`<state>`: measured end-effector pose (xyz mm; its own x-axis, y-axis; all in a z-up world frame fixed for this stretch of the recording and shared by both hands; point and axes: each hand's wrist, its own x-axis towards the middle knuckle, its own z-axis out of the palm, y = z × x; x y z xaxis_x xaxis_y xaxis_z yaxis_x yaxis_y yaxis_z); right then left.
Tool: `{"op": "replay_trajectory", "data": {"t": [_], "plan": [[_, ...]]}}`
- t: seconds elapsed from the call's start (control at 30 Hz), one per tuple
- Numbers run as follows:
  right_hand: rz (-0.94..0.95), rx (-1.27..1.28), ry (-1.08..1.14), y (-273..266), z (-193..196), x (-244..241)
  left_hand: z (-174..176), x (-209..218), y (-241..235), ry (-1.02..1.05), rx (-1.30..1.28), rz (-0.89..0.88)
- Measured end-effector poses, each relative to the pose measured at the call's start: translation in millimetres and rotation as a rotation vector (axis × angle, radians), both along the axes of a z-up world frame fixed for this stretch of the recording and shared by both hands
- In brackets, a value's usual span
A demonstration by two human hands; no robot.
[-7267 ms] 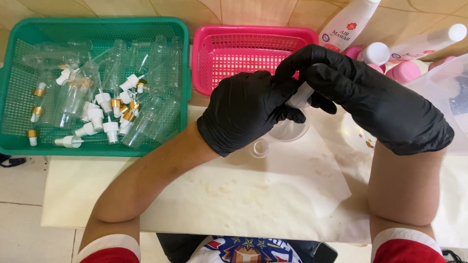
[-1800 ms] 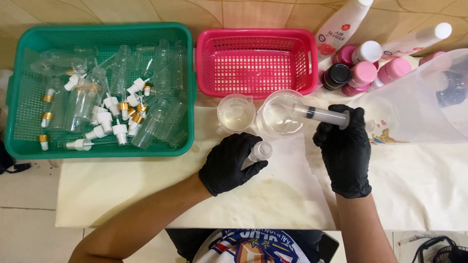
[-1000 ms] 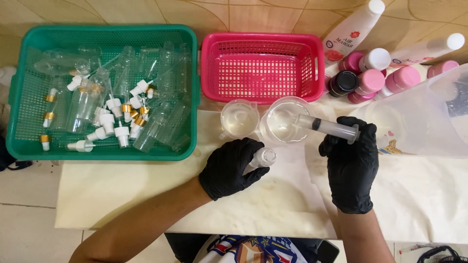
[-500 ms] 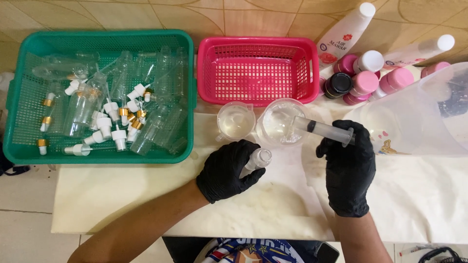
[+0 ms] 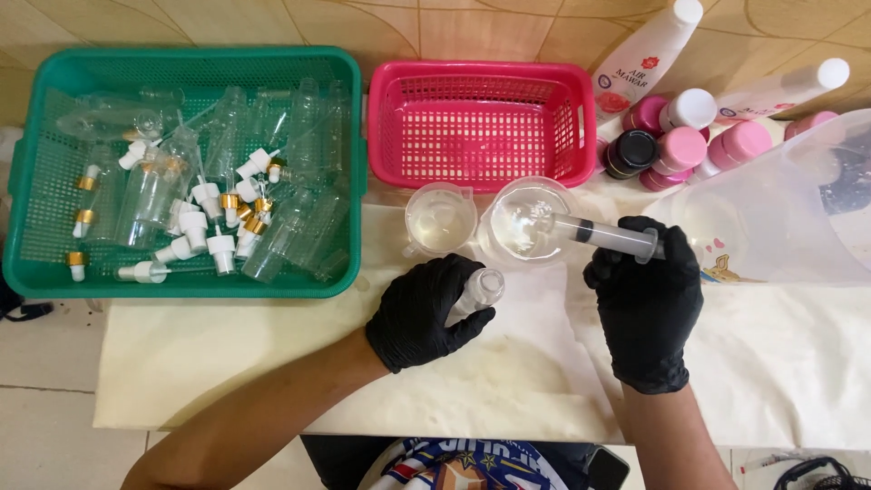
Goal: Using a large syringe to transfer liquid from a bowl into small plastic spray bottles.
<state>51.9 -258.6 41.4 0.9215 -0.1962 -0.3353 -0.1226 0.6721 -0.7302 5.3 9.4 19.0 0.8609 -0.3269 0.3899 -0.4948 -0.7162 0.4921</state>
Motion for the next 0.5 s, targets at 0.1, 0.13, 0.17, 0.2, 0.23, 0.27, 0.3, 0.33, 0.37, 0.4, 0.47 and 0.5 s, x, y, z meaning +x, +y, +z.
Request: {"op": "replay_trajectory", "data": {"t": [0.1, 0.13, 0.17, 0.2, 0.23, 0.27, 0.3, 0.33, 0.37, 0.4, 0.47, 0.5], "plan": [[-0.028, -0.003, -0.031, 0, 3, 1, 1, -1, -1, -0.02, 0.004, 0.012], [-0.021, 0.009, -0.016, -1, -1, 3, 2, -1, -1, -0.02, -0.012, 0.011], [-0.015, 0.02, -0.003, -2, -5, 5, 2, -1, -2, -0.021, -0.028, 0.009], [-0.013, 0.02, -0.003, 3, 4, 3, 1, 0, -1, -0.021, -0.029, 0.01], [-0.035, 0.031, -0.007, 8, 15, 0, 1, -1, 0, -0.004, -0.045, -0.002], [-0.056, 0.043, -0.011, 12, 25, -2, 1, -1, 0, 0.014, -0.061, -0.015], [-0.055, 0.043, -0.014, 10, 26, -2, 1, 0, -1, 0.011, -0.062, -0.014], [-0.055, 0.048, -0.021, 8, 27, -2, 2, 1, -1, 0.025, -0.073, -0.018], [-0.055, 0.055, -0.021, 6, 28, -5, 3, 0, -2, 0.046, -0.082, -0.022], [-0.053, 0.056, -0.017, 7, 25, -3, 2, -1, -2, 0.05, -0.081, -0.02], [-0.023, 0.039, 0.01, 7, 22, 0, 2, 1, -5, 0.037, -0.1, -0.034], [-0.037, 0.046, 0.006, 6, 19, -1, 3, 2, -3, 0.034, -0.094, -0.048]]}}
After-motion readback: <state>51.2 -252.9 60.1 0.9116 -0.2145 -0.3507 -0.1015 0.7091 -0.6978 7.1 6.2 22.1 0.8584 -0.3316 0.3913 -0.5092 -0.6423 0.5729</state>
